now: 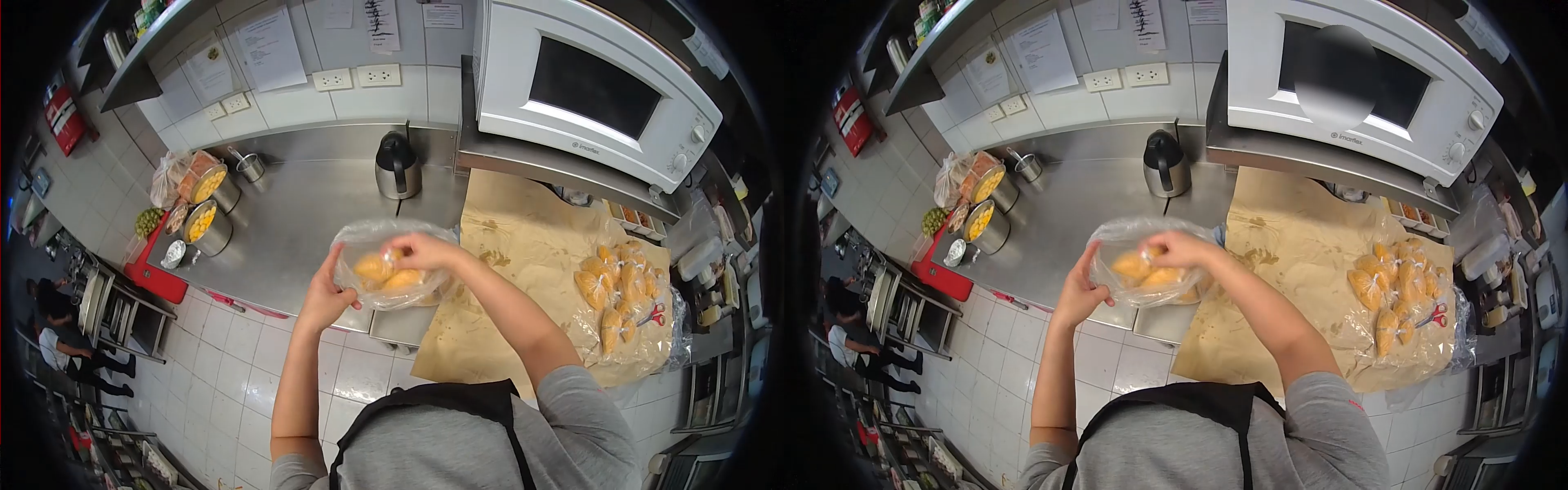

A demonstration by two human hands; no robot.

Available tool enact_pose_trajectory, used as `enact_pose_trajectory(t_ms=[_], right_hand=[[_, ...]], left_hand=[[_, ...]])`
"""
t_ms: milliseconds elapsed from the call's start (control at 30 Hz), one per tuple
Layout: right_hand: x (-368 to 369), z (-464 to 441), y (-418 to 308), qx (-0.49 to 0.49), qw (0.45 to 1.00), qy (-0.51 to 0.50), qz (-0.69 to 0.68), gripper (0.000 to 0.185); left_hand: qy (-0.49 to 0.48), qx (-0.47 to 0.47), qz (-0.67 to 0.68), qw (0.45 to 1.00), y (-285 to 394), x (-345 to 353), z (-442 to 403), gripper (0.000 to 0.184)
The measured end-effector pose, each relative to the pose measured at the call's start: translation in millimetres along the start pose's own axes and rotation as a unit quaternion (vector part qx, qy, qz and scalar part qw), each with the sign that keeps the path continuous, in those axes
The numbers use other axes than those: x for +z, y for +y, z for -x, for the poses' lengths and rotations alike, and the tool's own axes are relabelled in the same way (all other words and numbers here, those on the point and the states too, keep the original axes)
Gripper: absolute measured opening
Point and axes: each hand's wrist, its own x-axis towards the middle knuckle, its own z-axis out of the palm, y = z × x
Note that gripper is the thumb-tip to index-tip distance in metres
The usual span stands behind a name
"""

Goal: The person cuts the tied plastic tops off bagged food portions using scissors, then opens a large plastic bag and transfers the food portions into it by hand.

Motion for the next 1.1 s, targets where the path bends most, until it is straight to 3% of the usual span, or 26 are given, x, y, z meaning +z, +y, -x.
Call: enact_pose_trajectory(t_ms=[100, 200, 233, 300, 367, 433, 533, 567, 633, 667, 700, 733, 800, 900, 967, 1100], right_hand=[[10, 24, 2, 0.036, 0.978, 0.127, 0.159, 0.045], [-43, 35, -29, 0.222, 0.964, 0.034, 0.139, 0.051], [-61, 39, -41, 0.234, 0.965, 0.039, 0.109, 0.056], [-59, 49, -37, 0.160, 0.945, 0.147, 0.246, 0.055], [-67, 73, -72, 0.108, 0.958, 0.150, 0.220, 0.046], [-71, 100, -87, -0.033, 0.991, 0.131, 0.021, 0.039], [-78, 163, -79, -0.105, 0.976, 0.191, -0.024, 0.036], [-83, 189, -56, -0.045, 0.966, 0.256, -0.017, 0.038], [-92, 251, 17, 0.127, 0.892, 0.350, 0.257, 0.056], [-95, 286, 27, 0.373, 0.829, 0.271, 0.317, 0.085], [-102, 316, 46, 0.521, 0.756, 0.202, 0.340, 0.106], [-101, 349, 77, 0.567, 0.730, 0.225, 0.307, 0.111], [-92, 388, 92, 0.648, 0.684, 0.177, 0.283, 0.111], [-73, 398, 132, 0.574, 0.701, 0.253, 0.339, 0.095], [-58, 382, 128, 0.546, 0.701, 0.308, 0.339, 0.085], [-28, 352, 93, 0.399, 0.757, 0.376, 0.355, 0.069]], left_hand=[[0.000, -0.001, -0.010, 1.000, -3, -6, -14, 0.080], [-0.019, 0.015, -0.009, 1.000, 7, -4, -37, 0.077], [-0.023, 0.022, -0.021, 0.999, 18, -4, -44, 0.075], [-0.029, 0.052, -0.069, 0.996, 42, 1, -53, 0.074], [-0.022, 0.073, -0.071, 0.995, 61, 11, -47, 0.073], [-0.009, 0.042, -0.034, 0.999, 48, 16, -52, 0.073], [0.020, 0.012, -0.073, 0.997, 8, 30, -57, 0.073], [0.018, 0.001, -0.056, 0.998, 8, 35, -57, 0.074], [0.025, -0.026, -0.026, 0.999, 15, 36, -49, 0.074], [0.023, -0.027, -0.021, 0.999, 13, 36, -49, 0.074], [0.025, -0.027, -0.017, 0.999, 11, 34, -50, 0.074], [0.029, -0.028, -0.013, 0.999, 11, 32, -48, 0.074], [0.040, -0.019, -0.026, 0.999, 13, 38, -45, 0.074], [0.045, -0.017, -0.046, 0.998, 17, 43, -45, 0.074], [0.045, -0.015, -0.061, 0.997, 18, 44, -42, 0.073], [0.027, 0.002, -0.070, 0.997, 11, 38, -35, 0.073]])
